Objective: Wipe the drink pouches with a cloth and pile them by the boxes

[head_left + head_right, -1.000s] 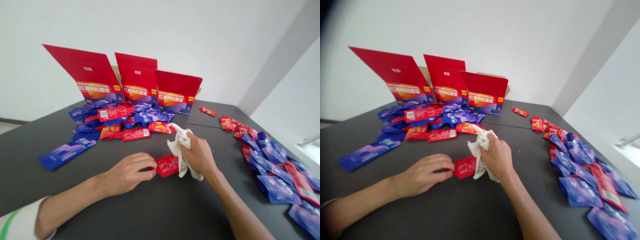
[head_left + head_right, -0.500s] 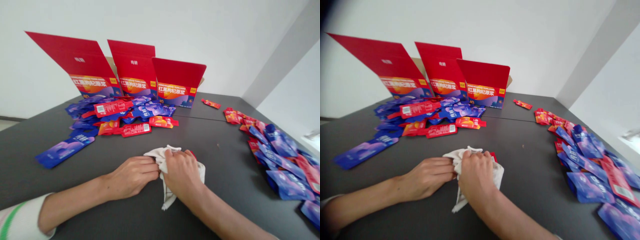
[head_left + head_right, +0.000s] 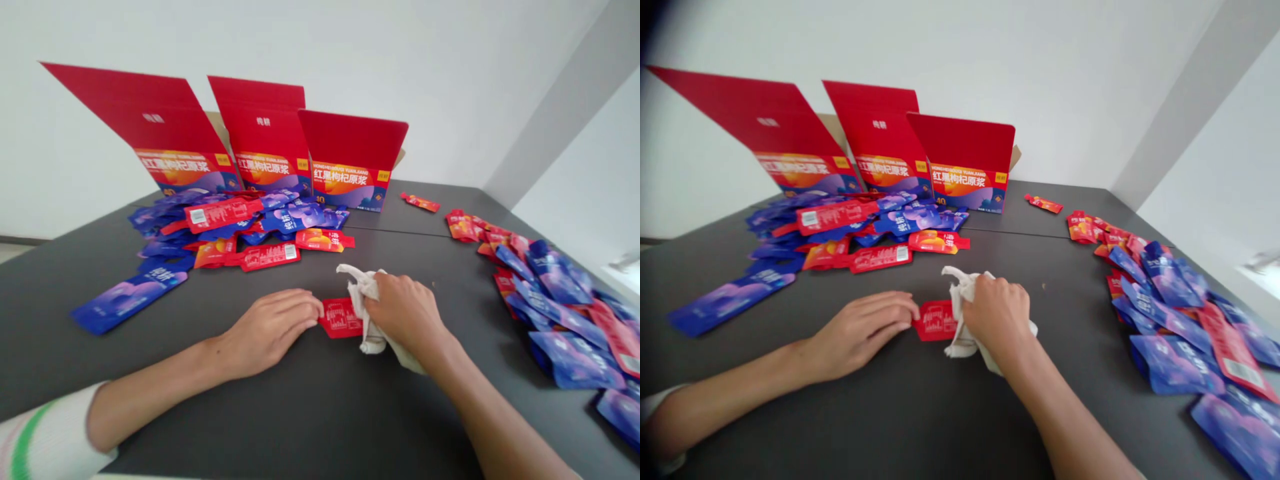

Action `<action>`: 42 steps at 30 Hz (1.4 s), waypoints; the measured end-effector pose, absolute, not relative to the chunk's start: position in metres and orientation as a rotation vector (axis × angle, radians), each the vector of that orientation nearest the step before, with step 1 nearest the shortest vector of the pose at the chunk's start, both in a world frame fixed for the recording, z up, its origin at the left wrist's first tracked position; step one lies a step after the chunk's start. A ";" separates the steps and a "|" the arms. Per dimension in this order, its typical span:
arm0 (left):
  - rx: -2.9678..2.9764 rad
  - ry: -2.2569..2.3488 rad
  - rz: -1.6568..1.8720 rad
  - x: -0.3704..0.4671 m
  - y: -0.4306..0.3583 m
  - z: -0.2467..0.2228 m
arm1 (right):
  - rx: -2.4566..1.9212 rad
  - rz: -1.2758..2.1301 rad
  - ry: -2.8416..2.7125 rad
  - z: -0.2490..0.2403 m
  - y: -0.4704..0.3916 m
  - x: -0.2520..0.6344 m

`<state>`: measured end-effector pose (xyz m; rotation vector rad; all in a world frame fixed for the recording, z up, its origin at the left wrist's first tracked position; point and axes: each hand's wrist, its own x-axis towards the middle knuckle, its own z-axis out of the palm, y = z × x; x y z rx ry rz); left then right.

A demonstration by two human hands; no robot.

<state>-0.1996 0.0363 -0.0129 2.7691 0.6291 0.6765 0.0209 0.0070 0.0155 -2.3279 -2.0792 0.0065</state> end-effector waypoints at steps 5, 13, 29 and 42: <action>2.428 1.089 1.085 -0.208 0.041 0.002 | -2.277 0.042 -2.050 0.026 0.009 0.039; 2.320 1.256 0.745 -0.196 0.058 -0.007 | -1.800 0.163 -2.199 0.016 -0.001 0.006; 2.442 0.952 0.246 -0.227 0.022 -0.006 | -1.805 0.129 -2.351 -0.004 -0.001 -0.011; 2.526 0.880 0.140 -0.227 0.029 -0.009 | -1.552 0.239 -2.546 -0.002 0.001 -0.032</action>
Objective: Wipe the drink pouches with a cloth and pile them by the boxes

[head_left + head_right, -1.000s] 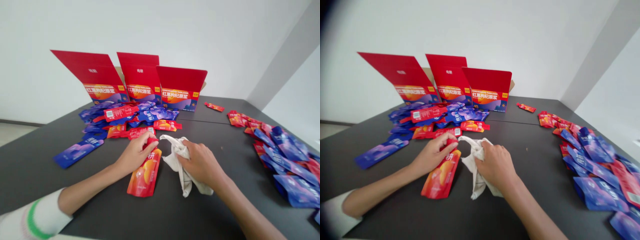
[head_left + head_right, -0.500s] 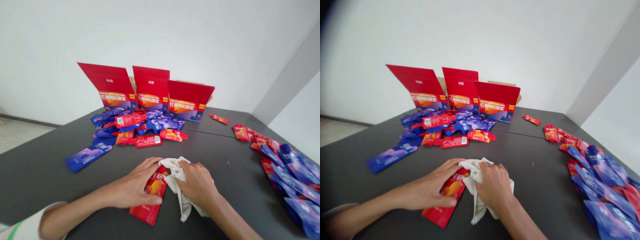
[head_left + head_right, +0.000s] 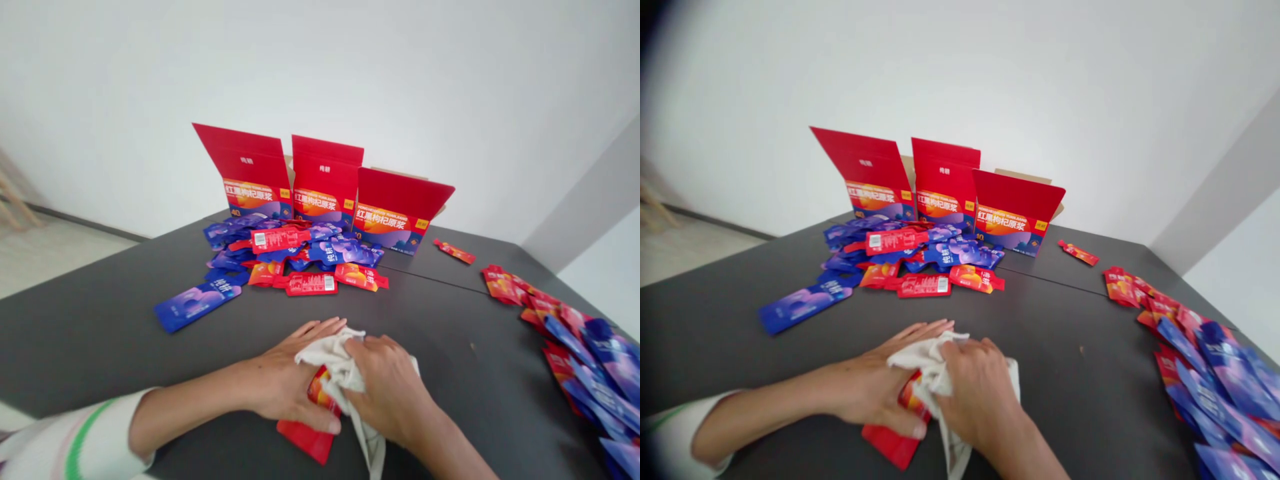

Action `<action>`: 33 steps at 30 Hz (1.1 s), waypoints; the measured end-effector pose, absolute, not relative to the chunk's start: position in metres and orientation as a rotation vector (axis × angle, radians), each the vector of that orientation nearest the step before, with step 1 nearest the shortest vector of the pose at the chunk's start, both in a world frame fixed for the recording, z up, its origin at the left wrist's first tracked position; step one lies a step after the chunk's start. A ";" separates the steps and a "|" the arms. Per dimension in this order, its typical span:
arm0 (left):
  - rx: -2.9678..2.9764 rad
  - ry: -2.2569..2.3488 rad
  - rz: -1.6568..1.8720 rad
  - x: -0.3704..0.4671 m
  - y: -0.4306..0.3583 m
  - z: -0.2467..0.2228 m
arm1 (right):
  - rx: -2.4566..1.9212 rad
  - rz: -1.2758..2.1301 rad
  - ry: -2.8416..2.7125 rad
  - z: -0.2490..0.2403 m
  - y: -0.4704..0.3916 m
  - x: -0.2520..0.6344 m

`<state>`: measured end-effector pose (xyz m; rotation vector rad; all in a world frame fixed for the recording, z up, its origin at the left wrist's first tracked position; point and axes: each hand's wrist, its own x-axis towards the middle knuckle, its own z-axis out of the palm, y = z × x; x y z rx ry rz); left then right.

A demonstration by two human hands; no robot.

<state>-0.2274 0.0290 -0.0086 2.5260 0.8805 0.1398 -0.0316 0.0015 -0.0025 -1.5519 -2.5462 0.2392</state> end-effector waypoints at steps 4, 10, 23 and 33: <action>2.548 0.851 0.157 -0.227 0.030 -0.012 | -1.542 0.239 -2.528 -0.003 0.003 -0.033; 2.550 0.863 0.139 -0.225 0.030 -0.010 | -1.451 0.241 -2.575 -0.004 0.004 -0.035; 2.485 1.309 0.191 -0.226 0.015 -0.016 | -1.595 0.221 -2.552 -0.001 0.002 -0.036; 2.523 1.253 0.380 -0.224 0.007 -0.007 | -1.672 0.138 -2.419 -0.002 -0.003 -0.033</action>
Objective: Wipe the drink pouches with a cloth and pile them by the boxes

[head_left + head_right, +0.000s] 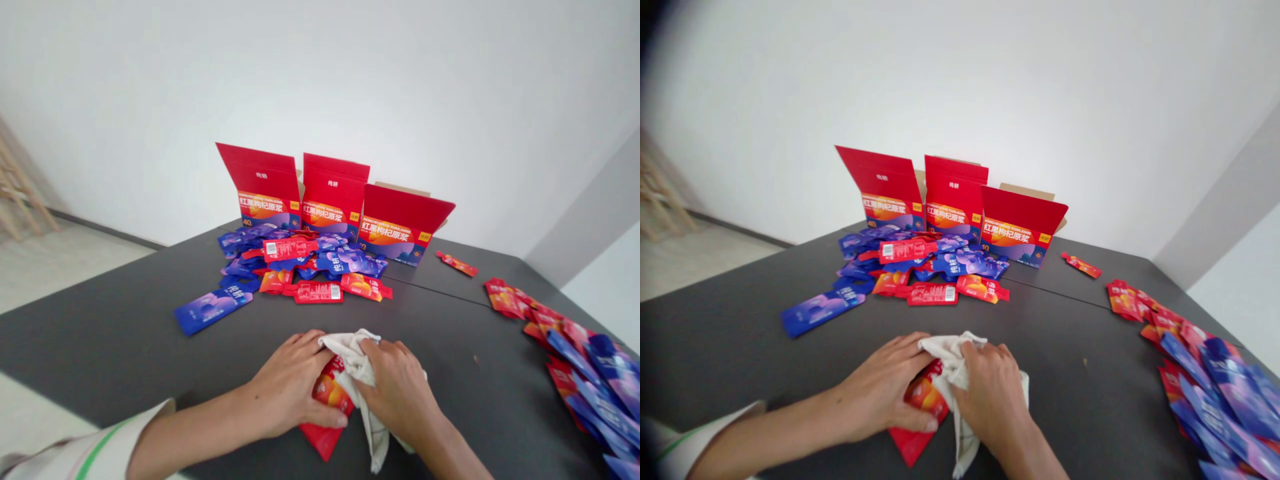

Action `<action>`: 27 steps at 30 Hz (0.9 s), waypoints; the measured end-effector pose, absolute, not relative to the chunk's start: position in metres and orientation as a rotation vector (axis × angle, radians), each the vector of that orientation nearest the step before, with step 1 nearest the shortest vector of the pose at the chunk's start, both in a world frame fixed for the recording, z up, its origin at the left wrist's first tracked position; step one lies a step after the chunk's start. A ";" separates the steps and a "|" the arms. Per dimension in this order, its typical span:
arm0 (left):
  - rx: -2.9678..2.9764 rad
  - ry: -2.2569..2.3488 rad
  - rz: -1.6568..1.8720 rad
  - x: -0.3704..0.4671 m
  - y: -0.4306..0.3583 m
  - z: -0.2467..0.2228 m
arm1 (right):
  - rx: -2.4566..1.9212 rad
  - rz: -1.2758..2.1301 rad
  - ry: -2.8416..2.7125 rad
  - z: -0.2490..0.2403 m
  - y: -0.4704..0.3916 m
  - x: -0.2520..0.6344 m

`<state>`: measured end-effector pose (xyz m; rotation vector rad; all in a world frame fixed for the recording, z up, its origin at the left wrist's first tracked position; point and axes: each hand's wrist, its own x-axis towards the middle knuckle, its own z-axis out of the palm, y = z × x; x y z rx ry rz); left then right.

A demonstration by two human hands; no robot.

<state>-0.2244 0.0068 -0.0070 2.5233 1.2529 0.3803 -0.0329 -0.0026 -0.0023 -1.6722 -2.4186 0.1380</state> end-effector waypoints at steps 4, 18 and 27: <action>2.507 1.117 0.396 -0.226 0.017 -0.009 | -1.555 0.244 -2.496 -0.002 -0.007 -0.037; 2.558 0.975 0.451 -0.224 0.024 -0.010 | -1.752 0.086 -2.427 0.001 0.001 -0.037; 2.422 1.084 0.442 -0.221 0.009 -0.004 | -1.785 0.117 -2.444 0.003 0.006 -0.030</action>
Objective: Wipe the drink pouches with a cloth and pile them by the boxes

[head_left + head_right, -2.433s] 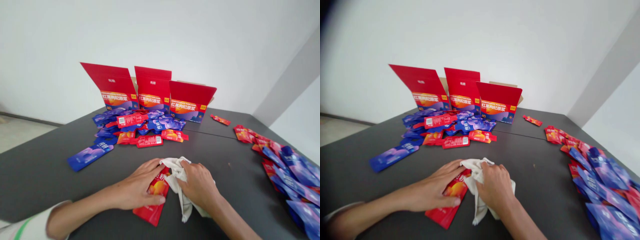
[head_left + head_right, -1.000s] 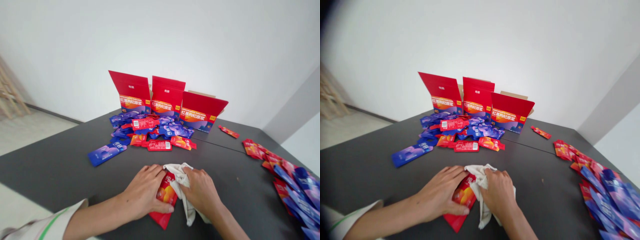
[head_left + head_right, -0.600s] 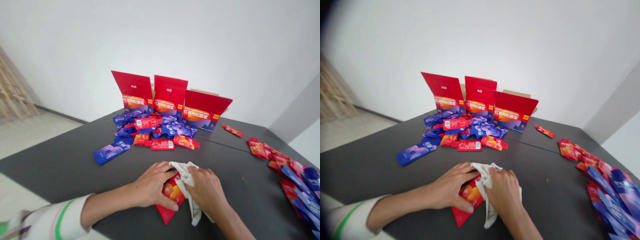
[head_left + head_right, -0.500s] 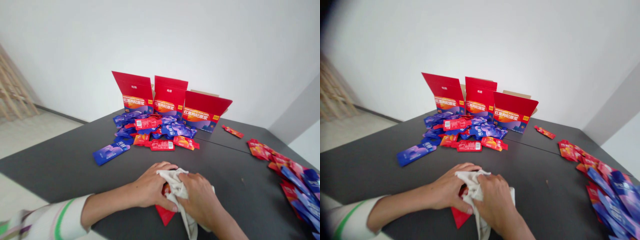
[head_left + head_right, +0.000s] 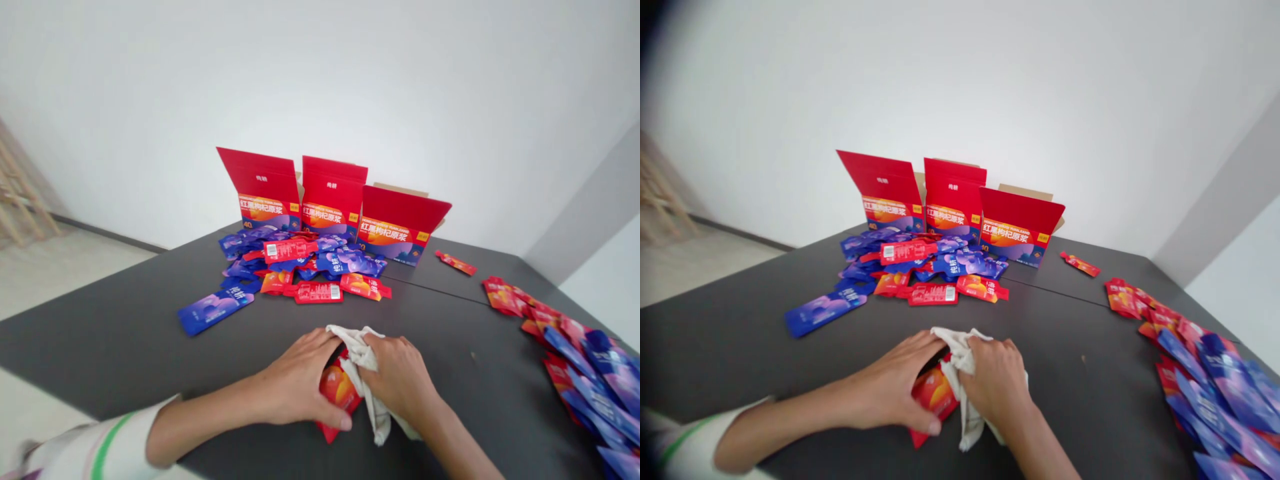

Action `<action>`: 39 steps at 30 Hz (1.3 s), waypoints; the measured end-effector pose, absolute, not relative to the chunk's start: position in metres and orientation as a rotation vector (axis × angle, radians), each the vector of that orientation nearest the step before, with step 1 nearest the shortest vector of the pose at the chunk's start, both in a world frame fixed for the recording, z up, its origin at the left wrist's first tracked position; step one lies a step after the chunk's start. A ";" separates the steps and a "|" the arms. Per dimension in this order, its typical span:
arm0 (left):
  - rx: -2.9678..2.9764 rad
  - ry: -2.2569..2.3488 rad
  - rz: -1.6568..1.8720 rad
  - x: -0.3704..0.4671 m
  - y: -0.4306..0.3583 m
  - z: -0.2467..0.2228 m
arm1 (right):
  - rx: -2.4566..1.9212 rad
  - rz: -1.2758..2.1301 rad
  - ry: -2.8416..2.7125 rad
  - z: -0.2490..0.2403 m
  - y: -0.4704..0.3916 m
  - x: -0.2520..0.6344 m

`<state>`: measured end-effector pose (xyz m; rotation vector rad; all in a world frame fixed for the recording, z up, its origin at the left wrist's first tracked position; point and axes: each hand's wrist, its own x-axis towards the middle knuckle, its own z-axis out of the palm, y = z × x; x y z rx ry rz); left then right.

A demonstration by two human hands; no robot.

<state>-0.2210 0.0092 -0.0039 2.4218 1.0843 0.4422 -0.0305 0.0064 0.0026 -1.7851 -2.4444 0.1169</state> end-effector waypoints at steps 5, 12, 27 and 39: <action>2.386 1.246 0.458 -0.236 -0.006 -0.012 | -1.842 0.061 -2.391 0.003 0.012 -0.018; 2.442 1.151 0.456 -0.238 0.007 -0.011 | -1.624 0.156 -2.441 0.000 -0.004 -0.045; 2.461 1.213 0.391 -0.230 0.013 -0.010 | -1.810 0.097 -2.356 0.001 0.009 -0.039; 2.471 1.231 0.390 -0.228 0.015 -0.012 | -1.741 0.070 -2.396 0.000 0.011 -0.038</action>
